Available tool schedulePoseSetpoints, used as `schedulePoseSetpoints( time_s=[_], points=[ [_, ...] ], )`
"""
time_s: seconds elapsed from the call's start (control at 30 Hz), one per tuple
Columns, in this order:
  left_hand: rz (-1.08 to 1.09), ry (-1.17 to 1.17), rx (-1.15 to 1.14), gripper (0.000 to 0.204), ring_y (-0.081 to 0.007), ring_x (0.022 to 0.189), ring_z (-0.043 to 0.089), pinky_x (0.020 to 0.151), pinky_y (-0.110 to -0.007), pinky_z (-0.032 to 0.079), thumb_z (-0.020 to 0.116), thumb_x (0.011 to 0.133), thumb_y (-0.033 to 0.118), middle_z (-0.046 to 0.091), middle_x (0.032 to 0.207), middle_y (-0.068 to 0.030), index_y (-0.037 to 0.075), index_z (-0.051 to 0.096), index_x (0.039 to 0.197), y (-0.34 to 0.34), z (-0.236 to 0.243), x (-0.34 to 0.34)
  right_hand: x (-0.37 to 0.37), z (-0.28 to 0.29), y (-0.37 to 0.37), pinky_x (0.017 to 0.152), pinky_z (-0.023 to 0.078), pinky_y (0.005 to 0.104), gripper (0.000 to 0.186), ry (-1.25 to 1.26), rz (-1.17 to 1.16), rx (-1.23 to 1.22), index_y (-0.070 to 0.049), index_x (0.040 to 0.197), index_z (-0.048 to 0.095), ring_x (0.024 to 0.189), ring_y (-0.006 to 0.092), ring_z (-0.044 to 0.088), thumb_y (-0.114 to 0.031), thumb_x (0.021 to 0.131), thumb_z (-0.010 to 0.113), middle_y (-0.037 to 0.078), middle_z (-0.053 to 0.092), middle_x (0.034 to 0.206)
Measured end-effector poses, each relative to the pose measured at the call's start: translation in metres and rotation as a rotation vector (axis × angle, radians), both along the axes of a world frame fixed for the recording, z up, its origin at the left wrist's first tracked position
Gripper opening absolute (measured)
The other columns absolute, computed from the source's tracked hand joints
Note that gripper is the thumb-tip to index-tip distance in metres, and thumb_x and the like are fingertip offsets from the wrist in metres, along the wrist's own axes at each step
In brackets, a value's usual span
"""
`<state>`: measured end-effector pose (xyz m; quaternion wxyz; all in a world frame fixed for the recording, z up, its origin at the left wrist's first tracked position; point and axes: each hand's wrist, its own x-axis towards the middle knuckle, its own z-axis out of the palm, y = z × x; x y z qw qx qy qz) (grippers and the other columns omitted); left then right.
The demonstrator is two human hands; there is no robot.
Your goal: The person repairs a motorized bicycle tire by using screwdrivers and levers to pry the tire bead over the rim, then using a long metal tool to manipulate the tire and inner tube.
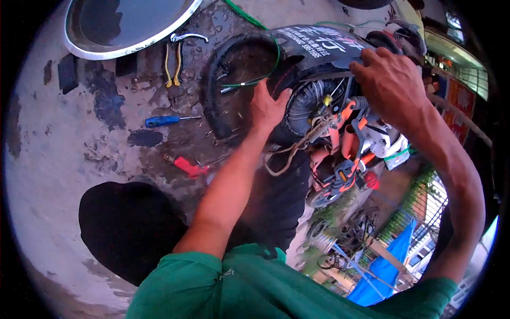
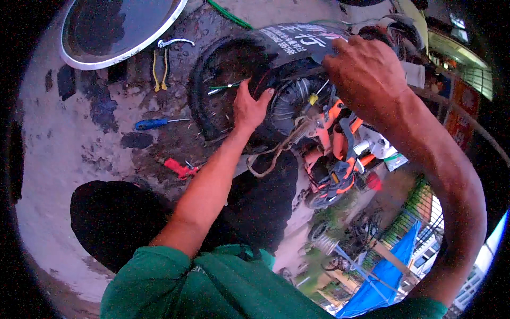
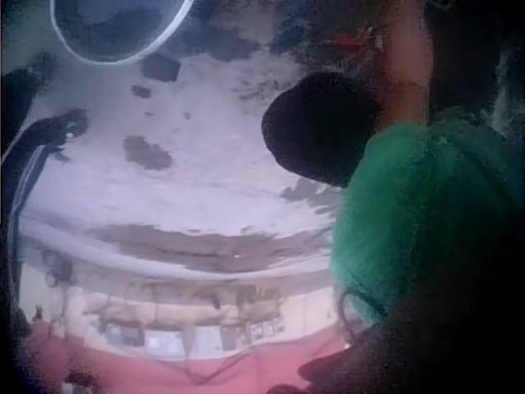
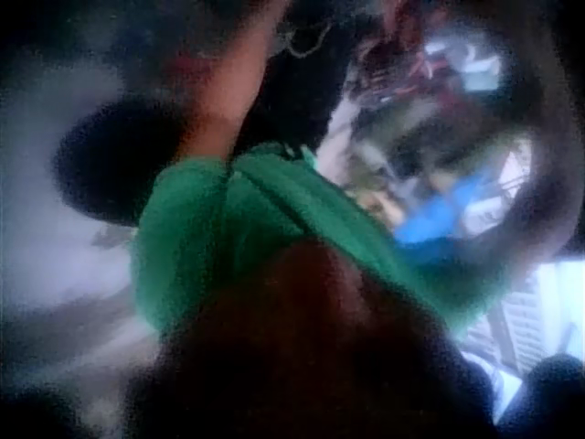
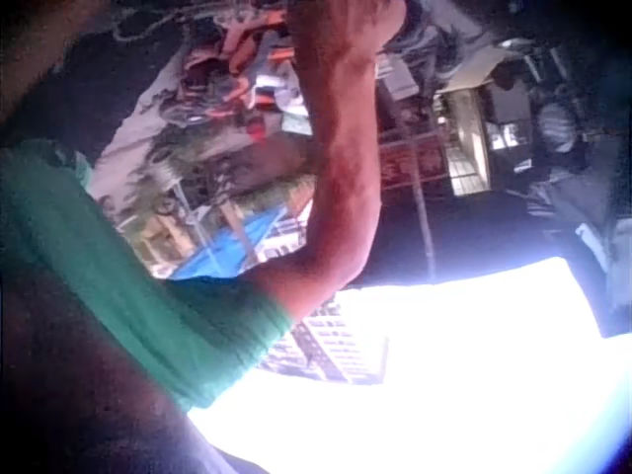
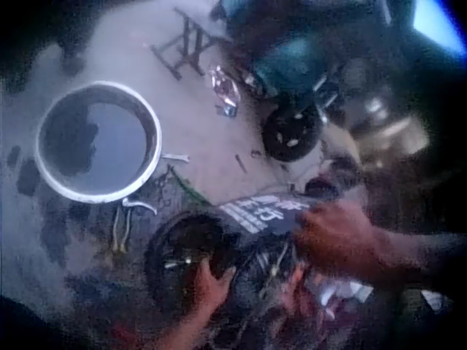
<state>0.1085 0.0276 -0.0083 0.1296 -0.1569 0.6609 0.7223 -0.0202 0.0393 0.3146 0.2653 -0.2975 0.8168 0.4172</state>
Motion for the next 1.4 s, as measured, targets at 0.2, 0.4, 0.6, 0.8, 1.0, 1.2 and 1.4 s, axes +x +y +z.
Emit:
schedulePoseSetpoints(
  time_s=[0.2, 0.4, 0.6, 0.8, 1.0, 1.2, 1.4],
  points=[
    [-0.054, 0.012, -0.057, 0.074, -0.0483, 0.11, 0.067, 0.095, -0.05, 0.053, 0.081, 0.084, 0.047, 0.069, 0.117, -0.0309, -0.003, 0.057, 0.133, -0.004, -0.005, -0.011, -0.024, -0.015, -0.005, 0.082, 0.055, 0.041, 0.008, -0.075, 0.145, -0.007, -0.006, 0.088, 0.072, 0.099, 0.028, 0.065, -0.01, 0.082, 0.067, 0.01, 0.066, 0.1],
    [-0.062, 0.01, -0.012, 0.06, -0.0473, 0.101, 0.068, 0.087, -0.053, 0.054, 0.079, 0.082, 0.049, 0.071, 0.106, -0.0268, 0.005, 0.06, 0.118, -0.011, -0.006, -0.017, -0.048, -0.044, -0.034, 0.075, 0.056, 0.0385, 0.005, -0.145, 0.231, 0.069, -0.008, 0.076, 0.076, 0.091, 0.028, 0.071, -0.009, 0.078, 0.072, 0.01, 0.072, 0.09],
    [-0.024, 0.02, -0.05, 0.063, -0.0485, 0.102, 0.067, 0.087, -0.054, 0.054, 0.079, 0.081, 0.05, 0.07, 0.108, -0.0281, 0.005, 0.059, 0.12, -0.006, -0.012, -0.018, -0.1, -0.081, -0.128, 0.086, 0.057, 0.0309, 0.026, -0.391, -0.166, 0.688, -0.013, 0.125, 0.067, 0.091, 0.0206, 0.069, -0.025, 0.102, 0.064, 0.009, 0.07, 0.11],
    [-0.107, -0.051, -0.008, 0.064, -0.0464, 0.105, 0.068, 0.091, -0.052, 0.054, 0.079, 0.081, 0.049, 0.071, 0.112, -0.026, 0.006, 0.06, 0.124, -0.015, -0.004, -0.026, -0.119, -0.13, -0.127, 0.087, 0.057, 0.036, 0.025, -0.537, 0.346, 0.692, -0.01, 0.118, 0.073, 0.098, 0.0226, 0.072, -0.024, 0.103, 0.059, 0.01, 0.073, 0.111],
    [-0.171, -0.082, 0.015, 0.064, -0.0447, 0.111, 0.066, 0.095, -0.052, 0.052, 0.079, 0.079, 0.049, 0.071, 0.116, -0.0251, 0.007, 0.061, 0.125, -0.021, -0.001, -0.03, -0.11, -0.133, -0.094, 0.075, 0.055, 0.0357, 0.01, -0.431, 0.472, 0.286, -0.011, 0.09, 0.078, 0.086, 0.0247, 0.074, -0.014, 0.087, 0.069, 0.01, 0.075, 0.09],
    [-0.077, -0.075, -0.005, 0.06, -0.0431, 0.108, 0.068, 0.093, -0.051, 0.053, 0.081, 0.079, 0.043, 0.072, 0.114, -0.0229, 0.007, 0.062, 0.123, -0.014, -0.002, -0.026, -0.007, -0.087, -0.031, 0.059, 0.036, 0.0362, 0.009, -0.025, 0.554, 0.032, -0.021, 0.067, 0.07, 0.07, 0.0181, 0.06, -0.025, 0.075, 0.069, -0.001, 0.061, 0.066],
    [-0.021, -0.009, 0.014, 0.06, -0.0464, 0.097, 0.07, 0.083, -0.052, 0.055, 0.085, 0.078, 0.044, 0.073, 0.101, -0.0252, 0.005, 0.062, 0.117, -0.006, 0.001, -0.03, 0.014, -0.072, -0.016, 0.065, 0.038, 0.0358, 0.009, 0.093, 0.487, 0.064, -0.016, 0.068, 0.062, 0.074, 0.0196, 0.053, -0.022, 0.072, 0.067, 0.001, 0.054, 0.072]
  ],
)
